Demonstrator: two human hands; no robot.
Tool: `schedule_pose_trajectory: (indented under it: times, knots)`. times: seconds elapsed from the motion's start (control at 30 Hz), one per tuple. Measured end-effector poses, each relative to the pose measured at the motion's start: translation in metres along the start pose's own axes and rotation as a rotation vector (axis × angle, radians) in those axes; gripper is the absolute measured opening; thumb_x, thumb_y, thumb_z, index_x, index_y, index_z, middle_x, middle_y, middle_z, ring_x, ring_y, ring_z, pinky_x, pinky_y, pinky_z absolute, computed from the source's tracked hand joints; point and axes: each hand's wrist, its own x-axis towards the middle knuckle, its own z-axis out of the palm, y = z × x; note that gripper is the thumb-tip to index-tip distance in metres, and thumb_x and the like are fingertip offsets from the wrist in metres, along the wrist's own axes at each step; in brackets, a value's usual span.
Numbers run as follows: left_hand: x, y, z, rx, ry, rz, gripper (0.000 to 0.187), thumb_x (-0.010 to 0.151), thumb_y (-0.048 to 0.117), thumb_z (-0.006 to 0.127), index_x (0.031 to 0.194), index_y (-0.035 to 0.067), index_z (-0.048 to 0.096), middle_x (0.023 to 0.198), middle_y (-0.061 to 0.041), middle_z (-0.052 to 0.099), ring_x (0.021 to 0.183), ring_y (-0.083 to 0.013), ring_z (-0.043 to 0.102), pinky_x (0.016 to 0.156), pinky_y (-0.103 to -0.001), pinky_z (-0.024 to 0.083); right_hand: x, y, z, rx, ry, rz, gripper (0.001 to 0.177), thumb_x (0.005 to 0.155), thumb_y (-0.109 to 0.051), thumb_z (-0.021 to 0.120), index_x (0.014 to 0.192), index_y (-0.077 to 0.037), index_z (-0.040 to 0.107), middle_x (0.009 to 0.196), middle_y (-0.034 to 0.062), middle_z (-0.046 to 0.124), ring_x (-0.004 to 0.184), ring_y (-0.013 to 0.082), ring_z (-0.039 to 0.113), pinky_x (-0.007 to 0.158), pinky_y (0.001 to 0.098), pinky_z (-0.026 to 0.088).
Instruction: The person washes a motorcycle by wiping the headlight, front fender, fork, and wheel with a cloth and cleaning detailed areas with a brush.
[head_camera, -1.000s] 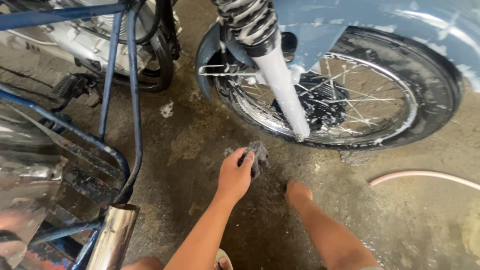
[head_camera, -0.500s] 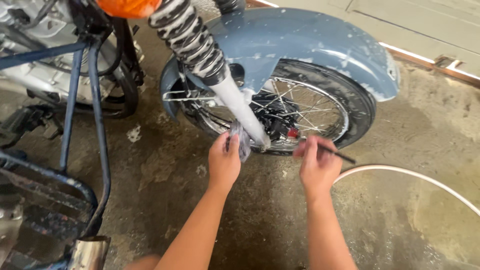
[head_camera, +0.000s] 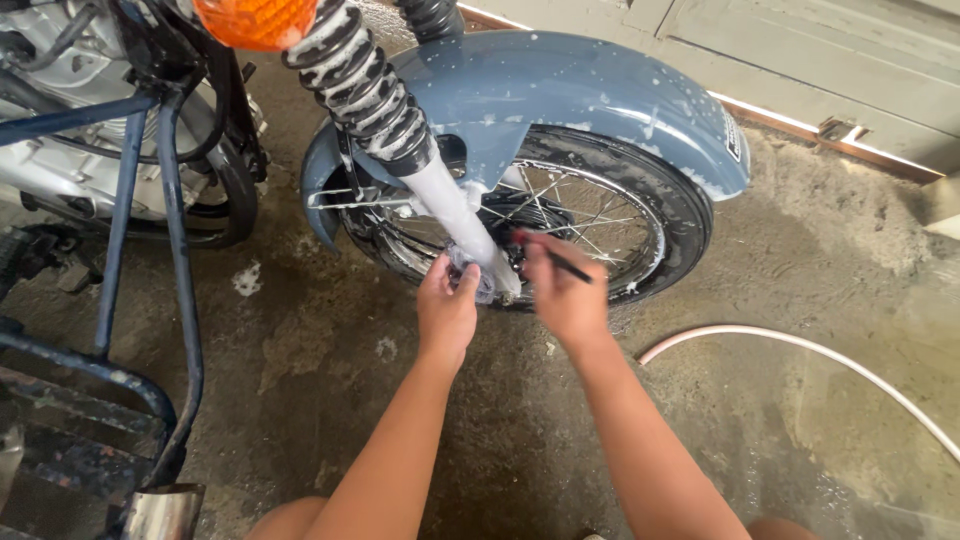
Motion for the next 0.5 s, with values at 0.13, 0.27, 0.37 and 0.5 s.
schedule_pose_trajectory:
  times: [0.13,0.27,0.37,0.5]
  knots:
    - [0.001,0.009,0.000,0.040,0.046,-0.094,0.048,0.096,0.012,0.064,0.139,-0.006,0.052,0.131,-0.012,0.066,0.117,-0.0163,0.063,0.098,-0.031,0.048,0.008,-0.002,0.002,0.016,-0.040,-0.177,0.023,0.102,-0.012,0.060,0.116,-0.001,0.075,0.089,0.0093,0.074,0.073,0.0115,0.072,0.064,0.0261,0.058]
    - [-0.001,0.009,-0.001,0.073,0.031,-0.132,0.054,0.097,0.013,0.064,0.145,-0.003,0.046,0.142,-0.010,0.060,0.127,-0.0147,0.058,0.105,-0.029,0.044,0.001,0.016,-0.025,-0.112,0.088,0.189,0.022,0.101,-0.014,0.062,0.113,-0.003,0.076,0.082,0.0109,0.075,0.067,0.0137,0.069,0.058,0.0287,0.054]
    - [0.001,0.004,0.002,0.051,0.008,-0.113,0.053,0.097,0.013,0.063,0.145,-0.004,0.046,0.141,-0.011,0.061,0.126,-0.0158,0.059,0.104,-0.030,0.044,0.001,0.019,-0.024,-0.114,0.115,0.149,0.021,0.101,-0.014,0.062,0.113,-0.001,0.075,0.084,0.0112,0.076,0.069,0.0116,0.071,0.061,0.0269,0.056]
    - [0.003,-0.005,-0.001,-0.018,-0.037,-0.042,0.045,0.098,0.010,0.062,0.139,-0.007,0.053,0.133,-0.013,0.066,0.118,-0.0176,0.062,0.100,-0.031,0.047,0.009,0.010,0.007,0.172,-0.098,0.107,0.023,0.103,-0.014,0.059,0.115,-0.004,0.075,0.084,0.0111,0.075,0.074,0.0100,0.070,0.066,0.0259,0.059]
